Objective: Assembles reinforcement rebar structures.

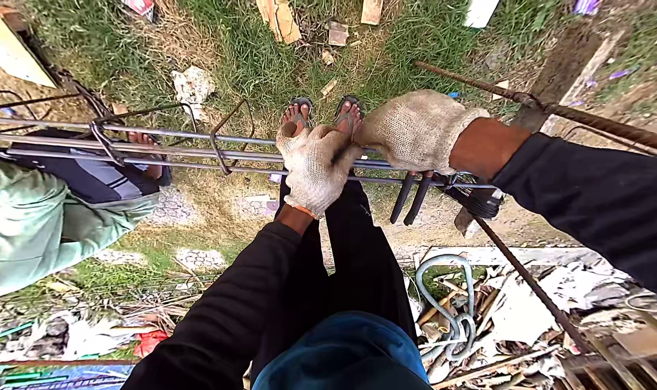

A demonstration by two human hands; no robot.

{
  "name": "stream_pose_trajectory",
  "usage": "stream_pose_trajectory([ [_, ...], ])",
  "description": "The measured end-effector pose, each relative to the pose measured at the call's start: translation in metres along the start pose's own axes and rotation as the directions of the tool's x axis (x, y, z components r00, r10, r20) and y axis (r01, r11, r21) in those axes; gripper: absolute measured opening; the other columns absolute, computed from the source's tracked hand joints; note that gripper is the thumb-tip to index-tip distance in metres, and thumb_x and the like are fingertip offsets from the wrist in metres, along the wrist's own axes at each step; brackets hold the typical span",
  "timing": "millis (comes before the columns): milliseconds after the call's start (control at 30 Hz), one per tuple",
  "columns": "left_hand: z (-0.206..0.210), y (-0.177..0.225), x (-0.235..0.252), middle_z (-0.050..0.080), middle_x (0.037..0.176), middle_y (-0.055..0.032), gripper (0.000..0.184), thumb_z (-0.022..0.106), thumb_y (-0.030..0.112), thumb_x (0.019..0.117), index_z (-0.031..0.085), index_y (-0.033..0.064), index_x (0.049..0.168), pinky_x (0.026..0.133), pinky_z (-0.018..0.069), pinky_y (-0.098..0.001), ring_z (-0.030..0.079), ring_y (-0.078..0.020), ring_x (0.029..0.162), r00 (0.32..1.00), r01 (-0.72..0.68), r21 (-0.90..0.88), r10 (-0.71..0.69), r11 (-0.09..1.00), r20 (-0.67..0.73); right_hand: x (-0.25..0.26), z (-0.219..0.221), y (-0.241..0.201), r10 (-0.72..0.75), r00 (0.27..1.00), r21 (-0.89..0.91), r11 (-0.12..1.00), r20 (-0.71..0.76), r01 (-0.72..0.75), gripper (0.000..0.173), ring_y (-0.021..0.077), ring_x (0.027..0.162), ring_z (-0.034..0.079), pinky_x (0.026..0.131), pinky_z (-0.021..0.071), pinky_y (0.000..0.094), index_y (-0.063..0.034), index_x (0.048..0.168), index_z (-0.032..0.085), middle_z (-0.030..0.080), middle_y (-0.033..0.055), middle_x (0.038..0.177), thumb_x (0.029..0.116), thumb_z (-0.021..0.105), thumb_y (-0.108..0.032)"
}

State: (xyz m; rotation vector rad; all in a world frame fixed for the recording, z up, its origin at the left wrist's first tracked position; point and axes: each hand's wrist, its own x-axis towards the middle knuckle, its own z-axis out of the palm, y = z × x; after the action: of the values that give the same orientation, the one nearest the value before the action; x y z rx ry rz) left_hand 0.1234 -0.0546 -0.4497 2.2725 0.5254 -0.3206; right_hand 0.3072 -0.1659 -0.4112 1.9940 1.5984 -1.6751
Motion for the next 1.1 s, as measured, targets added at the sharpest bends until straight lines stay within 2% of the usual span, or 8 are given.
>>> stream_pose_trajectory([
  [133, 0.002, -0.002, 0.000, 0.074, 0.102, 0.0021, 0.024, 0.066, 0.042, 0.0968, 0.079, 0.0216, 0.100, 0.111, 0.0334, -0.0535, 0.066, -0.0154, 0.101, 0.999, 0.013, 0.008, -0.013, 1.000, 0.033, 0.012, 0.002, 0.006, -0.006, 0.995, -0.080, 0.997, 0.102, 0.014, 0.007, 0.0353, 0.082, 0.067, 0.062, 0.0505, 0.0586, -0.0211, 0.100, 0.069, 0.067, 0.0097, 0.087, 0.0958, 0.064, -0.019],
  [367, -0.008, -0.010, 0.009, 0.075, 0.103, 0.0028, 0.025, 0.065, 0.044, 0.0968, 0.078, 0.0218, 0.098, 0.107, 0.0380, -0.0525, 0.067, -0.0131, 0.102, 0.987, -0.020, -0.024, 0.023, 1.000, 0.156, 0.062, 0.025, 0.039, -0.335, 0.931, 0.095, 0.941, 0.148, 0.323, 0.014, 0.0281, 0.082, 0.067, 0.072, 0.0523, 0.0537, -0.0127, 0.095, 0.074, 0.068, 0.0085, 0.085, 0.0966, 0.060, -0.013],
  [600, -0.017, -0.012, 0.014, 0.075, 0.095, 0.0004, 0.031, 0.067, 0.047, 0.0948, 0.076, 0.0176, 0.100, 0.108, 0.0392, -0.0532, 0.069, -0.0148, 0.094, 0.978, -0.084, 0.008, 0.081, 0.996, 0.194, 0.073, 0.028, 0.042, -0.259, 0.951, 0.284, 0.937, 0.169, 0.204, 0.021, 0.0222, 0.077, 0.065, 0.071, 0.0505, 0.0485, -0.0121, 0.095, 0.076, 0.068, 0.0072, 0.082, 0.1007, 0.060, -0.023],
  [733, -0.030, -0.011, 0.020, 0.075, 0.103, 0.0041, 0.044, 0.071, 0.044, 0.0915, 0.068, 0.0185, 0.128, 0.100, 0.0464, -0.0487, 0.068, -0.0121, 0.099, 0.946, -0.043, -0.027, 0.050, 0.999, 0.321, 0.075, 0.023, 0.036, -0.040, 0.967, 0.202, 0.979, 0.253, -0.012, 0.032, 0.0263, 0.080, 0.067, 0.073, 0.0521, 0.0545, -0.0129, 0.096, 0.076, 0.070, 0.0091, 0.084, 0.0991, 0.063, -0.042],
  [800, -0.037, -0.014, 0.026, 0.075, 0.103, 0.0092, 0.052, 0.072, 0.043, 0.0900, 0.061, 0.0226, 0.136, 0.092, 0.0549, -0.0425, 0.069, -0.0075, 0.098, 0.916, 0.003, -0.042, 0.014, 0.999, 0.400, 0.078, 0.021, 0.034, -0.040, 0.964, 0.167, 0.986, 0.263, -0.004, 0.032, 0.0289, 0.083, 0.067, 0.075, 0.0513, 0.0562, -0.0101, 0.095, 0.075, 0.070, 0.0114, 0.086, 0.1005, 0.062, -0.039],
  [867, -0.047, -0.017, 0.034, 0.076, 0.109, 0.0070, 0.057, 0.072, 0.031, 0.0922, 0.053, 0.0206, 0.144, 0.092, 0.0596, -0.0388, 0.072, -0.0062, 0.098, 0.868, 0.051, -0.124, 0.017, 0.991, 0.496, 0.080, 0.020, 0.030, -0.066, 0.959, 0.149, 0.989, 0.277, 0.026, 0.030, 0.0295, 0.085, 0.067, 0.076, 0.0508, 0.0558, -0.0094, 0.097, 0.075, 0.070, 0.0124, 0.089, 0.1016, 0.060, -0.035],
  [933, -0.052, -0.018, 0.043, 0.076, 0.112, 0.0055, 0.060, 0.068, 0.020, 0.0940, 0.047, 0.0214, 0.150, 0.091, 0.0605, -0.0358, 0.073, -0.0059, 0.098, 0.811, 0.115, -0.148, -0.006, 0.982, 0.585, 0.080, 0.020, 0.028, -0.074, 0.954, 0.139, 0.990, 0.290, 0.034, 0.031, 0.0301, 0.089, 0.068, 0.079, 0.0511, 0.0563, -0.0096, 0.100, 0.076, 0.071, 0.0128, 0.091, 0.1026, 0.059, -0.035],
  [1100, -0.055, -0.021, 0.063, 0.076, 0.113, 0.0031, 0.075, 0.069, 0.017, 0.0949, 0.033, 0.0238, 0.161, 0.088, 0.0599, -0.0366, 0.073, -0.0082, 0.092, 0.706, 0.130, -0.139, 0.006, 0.982, 0.708, 0.082, 0.030, 0.028, -0.094, 0.966, 0.174, 0.983, 0.240, 0.053, 0.035, 0.0316, 0.087, 0.067, 0.077, 0.0500, 0.0566, -0.0091, 0.098, 0.074, 0.069, 0.0134, 0.088, 0.1043, 0.055, -0.038],
])
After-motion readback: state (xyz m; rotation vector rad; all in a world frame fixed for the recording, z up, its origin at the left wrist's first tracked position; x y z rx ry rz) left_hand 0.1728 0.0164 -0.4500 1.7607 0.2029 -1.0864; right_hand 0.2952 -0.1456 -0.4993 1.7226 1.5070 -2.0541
